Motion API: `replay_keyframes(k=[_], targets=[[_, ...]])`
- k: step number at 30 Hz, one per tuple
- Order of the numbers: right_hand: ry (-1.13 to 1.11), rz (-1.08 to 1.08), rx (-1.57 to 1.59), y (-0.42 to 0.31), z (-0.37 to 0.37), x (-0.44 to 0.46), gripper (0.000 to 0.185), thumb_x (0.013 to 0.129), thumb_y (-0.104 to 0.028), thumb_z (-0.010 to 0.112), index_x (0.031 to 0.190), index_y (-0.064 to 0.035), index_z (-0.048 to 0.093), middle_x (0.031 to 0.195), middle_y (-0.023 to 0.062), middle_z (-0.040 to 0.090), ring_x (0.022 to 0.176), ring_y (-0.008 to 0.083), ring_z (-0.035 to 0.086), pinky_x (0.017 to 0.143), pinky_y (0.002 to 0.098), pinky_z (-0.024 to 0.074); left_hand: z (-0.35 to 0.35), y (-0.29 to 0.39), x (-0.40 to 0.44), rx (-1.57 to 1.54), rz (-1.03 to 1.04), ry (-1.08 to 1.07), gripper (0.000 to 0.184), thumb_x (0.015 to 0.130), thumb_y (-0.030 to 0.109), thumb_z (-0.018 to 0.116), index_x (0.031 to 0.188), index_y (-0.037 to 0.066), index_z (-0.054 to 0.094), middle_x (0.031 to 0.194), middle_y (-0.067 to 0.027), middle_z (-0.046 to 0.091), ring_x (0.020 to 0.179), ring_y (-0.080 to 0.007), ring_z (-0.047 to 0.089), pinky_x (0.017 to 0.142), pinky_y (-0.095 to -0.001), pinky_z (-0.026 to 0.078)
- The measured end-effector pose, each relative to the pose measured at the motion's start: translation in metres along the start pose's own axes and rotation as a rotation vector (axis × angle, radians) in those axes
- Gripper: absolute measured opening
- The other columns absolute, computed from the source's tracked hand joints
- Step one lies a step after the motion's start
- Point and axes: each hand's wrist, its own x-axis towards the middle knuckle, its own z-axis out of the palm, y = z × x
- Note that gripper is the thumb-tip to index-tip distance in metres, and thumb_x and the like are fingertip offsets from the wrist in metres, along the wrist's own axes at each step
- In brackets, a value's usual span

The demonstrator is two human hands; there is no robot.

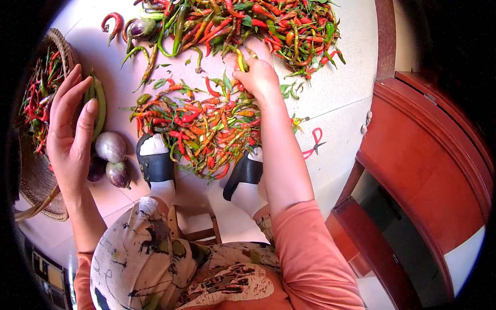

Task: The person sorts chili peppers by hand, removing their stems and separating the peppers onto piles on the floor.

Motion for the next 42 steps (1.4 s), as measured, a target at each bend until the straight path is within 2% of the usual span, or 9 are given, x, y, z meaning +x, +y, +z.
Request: replay_keyframes(k=[6, 13, 15, 21, 26, 29, 33, 37, 42], targets=[[-0.215, 0.191, 0.605, 0.013, -0.015, -0.04, 0.019, 0.081, -0.023, 0.068, 0.08, -0.0032, 0.067, 0.061, -0.0026, 0.056, 0.052, 0.0048, 0.046, 0.049, 0.0199, 0.0365, 0.019, 0.011, -0.005, -0.197, -0.105, -0.118, 0.025, 0.081, 0.01, 0.063, 0.104, 0.0, 0.062, 0.117, -0.0161, 0.056, 0.108, -0.0241, 0.054, 0.093, -0.0315, 0.039], [-0.17, 0.357, 0.906, 0.019, -0.01, -0.077, 0.017, 0.083, -0.022, 0.065, 0.084, -0.0042, 0.064, 0.064, -0.0028, 0.056, 0.049, 0.0038, 0.043, 0.045, 0.0189, 0.0326, 0.054, 0.012, -0.009, -0.375, -0.106, -0.231, 0.025, 0.082, 0.014, 0.063, 0.102, 0.0, 0.062, 0.104, -0.0128, 0.062, 0.095, -0.0204, 0.059, 0.082, -0.0289, 0.045], [-0.147, 0.361, 0.87, 0.016, -0.013, -0.094, 0.017, 0.084, -0.022, 0.065, 0.087, -0.0048, 0.065, 0.069, -0.0019, 0.059, 0.051, 0.0037, 0.044, 0.046, 0.0186, 0.0338, 0.063, 0.01, -0.011, -0.564, -0.44, -0.455, 0.026, 0.086, 0.01, 0.059, 0.109, -0.002, 0.059, 0.109, -0.0071, 0.06, 0.098, -0.0137, 0.056, 0.087, -0.0259, 0.042], [-0.578, 0.002, 1.01, -0.05, 0.002, -0.146, 0.015, 0.084, -0.014, 0.064, 0.097, -0.0057, 0.066, 0.079, -0.004, 0.062, 0.069, 0.0042, 0.055, 0.063, 0.0205, 0.0448, 0.125, -0.006, -0.041, -1.11, -0.746, -0.667, 0.037, 0.089, 0.022, 0.057, 0.12, 0.002, 0.051, 0.099, -0.0065, 0.063, 0.094, -0.0139, 0.059, 0.084, -0.0275, 0.047], [-0.277, 0.13, 1.092, -0.048, 0.011, -0.126, 0.02, 0.082, -0.015, 0.066, 0.096, -0.0005, 0.063, 0.078, -0.0026, 0.062, 0.066, 0.0033, 0.053, 0.06, 0.0216, 0.0442, 0.134, -0.037, -0.049, -1.297, -0.938, -0.677, 0.027, 0.094, 0.029, 0.047, 0.106, 0.006, 0.054, 0.083, -0.0056, 0.062, 0.079, -0.0143, 0.061, 0.068, -0.0306, 0.054], [-0.325, -0.006, 0.898, -0.056, 0.005, -0.12, 0.038, 0.084, -0.006, 0.061, 0.118, 0.0052, 0.051, 0.099, 0.0077, 0.061, 0.07, 0.0049, 0.055, 0.062, 0.0196, 0.0463, 0.133, -0.04, -0.044, -1.356, -1.002, -0.602, 0.034, 0.095, 0.035, 0.043, 0.108, 0.005, 0.053, 0.09, -0.008, 0.062, 0.08, -0.0171, 0.062, 0.073, -0.0343, 0.053], [-0.535, -0.059, 0.873, -0.075, -0.011, -0.116, 0.039, 0.082, -0.008, 0.062, 0.117, 0.0046, 0.053, 0.109, 0.0089, 0.059, 0.074, 0.0072, 0.057, 0.062, 0.0229, 0.0478, 0.139, -0.044, -0.044, -1.578, -1.07, -0.648, 0.038, 0.095, 0.038, 0.042, 0.11, 0.005, 0.052, 0.094, -0.0096, 0.062, 0.081, -0.0184, 0.061, 0.073, -0.0354, 0.053], [0.161, -0.004, 0.227, -0.026, 0.022, -0.056, 0.026, 0.079, -0.009, 0.063, 0.104, -0.0066, 0.062, 0.099, 0.0093, 0.061, 0.074, 0.0167, 0.062, 0.067, 0.0296, 0.0495, 0.147, -0.061, -0.052, -1.665, -1.04, -0.713, 0.037, 0.094, 0.037, 0.044, 0.108, 0.005, 0.052, 0.088, -0.0098, 0.062, 0.07, -0.017, 0.061, 0.06, -0.0295, 0.052], [0.132, -0.089, 0.026, -0.013, 0.037, -0.046, 0.02, 0.078, -0.01, 0.064, 0.097, -0.0063, 0.061, 0.09, 0.0087, 0.062, 0.071, 0.0182, 0.061, 0.067, 0.0285, 0.0486, 0.141, -0.064, -0.047, -1.455, -1.035, -0.65, 0.021, 0.089, 0.023, 0.057, 0.101, 0.005, 0.056, 0.066, -0.0014, 0.052, 0.048, -0.0089, 0.047, 0.04, -0.0208, 0.036]])
